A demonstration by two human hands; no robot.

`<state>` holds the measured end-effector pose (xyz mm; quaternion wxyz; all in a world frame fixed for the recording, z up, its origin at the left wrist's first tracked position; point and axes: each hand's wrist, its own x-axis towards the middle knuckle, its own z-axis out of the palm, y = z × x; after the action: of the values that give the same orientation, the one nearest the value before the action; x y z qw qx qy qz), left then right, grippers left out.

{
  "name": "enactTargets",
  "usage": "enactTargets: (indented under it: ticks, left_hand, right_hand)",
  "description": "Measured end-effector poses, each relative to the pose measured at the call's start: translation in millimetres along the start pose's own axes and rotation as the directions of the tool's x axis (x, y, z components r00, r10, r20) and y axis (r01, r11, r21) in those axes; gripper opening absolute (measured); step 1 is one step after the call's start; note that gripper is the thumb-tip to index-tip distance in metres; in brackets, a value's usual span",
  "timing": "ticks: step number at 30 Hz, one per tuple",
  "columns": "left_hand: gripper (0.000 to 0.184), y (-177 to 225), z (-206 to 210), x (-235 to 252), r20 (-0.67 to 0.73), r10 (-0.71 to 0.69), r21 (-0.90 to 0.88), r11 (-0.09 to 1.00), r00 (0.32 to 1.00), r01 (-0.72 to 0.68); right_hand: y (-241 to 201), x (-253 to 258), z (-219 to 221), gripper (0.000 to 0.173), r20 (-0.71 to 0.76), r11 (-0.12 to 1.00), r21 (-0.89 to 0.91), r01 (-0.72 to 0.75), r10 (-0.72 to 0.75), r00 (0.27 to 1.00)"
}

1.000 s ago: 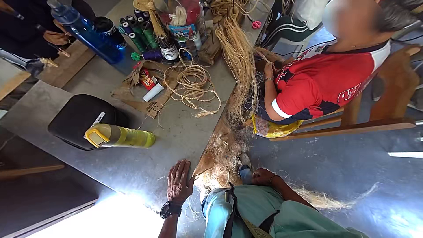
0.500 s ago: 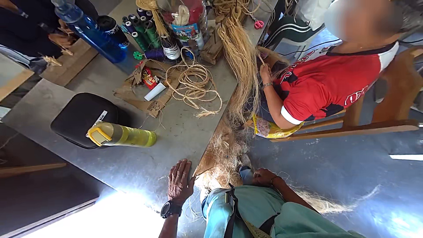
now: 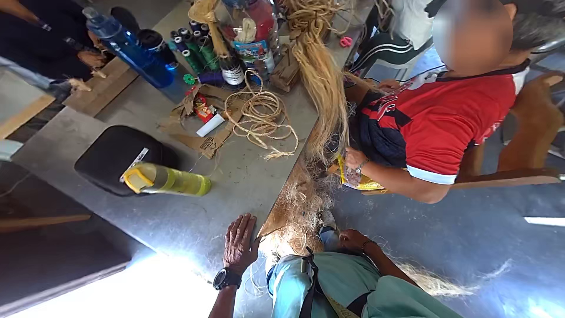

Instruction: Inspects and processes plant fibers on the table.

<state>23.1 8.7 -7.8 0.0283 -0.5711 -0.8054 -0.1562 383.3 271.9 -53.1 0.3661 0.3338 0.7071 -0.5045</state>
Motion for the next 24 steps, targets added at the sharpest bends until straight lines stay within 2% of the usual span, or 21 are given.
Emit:
enactTargets:
  ticks: [6, 20, 24]
  left_hand:
    - [0.065, 0, -5, -2, 0.095, -0.041, -0.057, 0.997, 0.995, 0.047]
    - [0.063, 1, -5, -2, 0.106, -0.059, -0.077, 0.995, 0.993, 0.068]
    - [0.074, 2, -7, -2, 0.101, -0.118, -0.043, 0.992, 0.988, 0.123]
  right_hand:
    - [13, 7, 5, 0.040, -0.028, 1.000, 0.014, 0.021, -0.021, 0.999]
    - [6, 5, 1, 0.039, -0.023, 1.000, 0.003, -0.004, 0.004, 1.000]
    - [-2, 1, -1, 0.036, -0.012, 1.000, 0.001, -0.013, 0.013, 1.000]
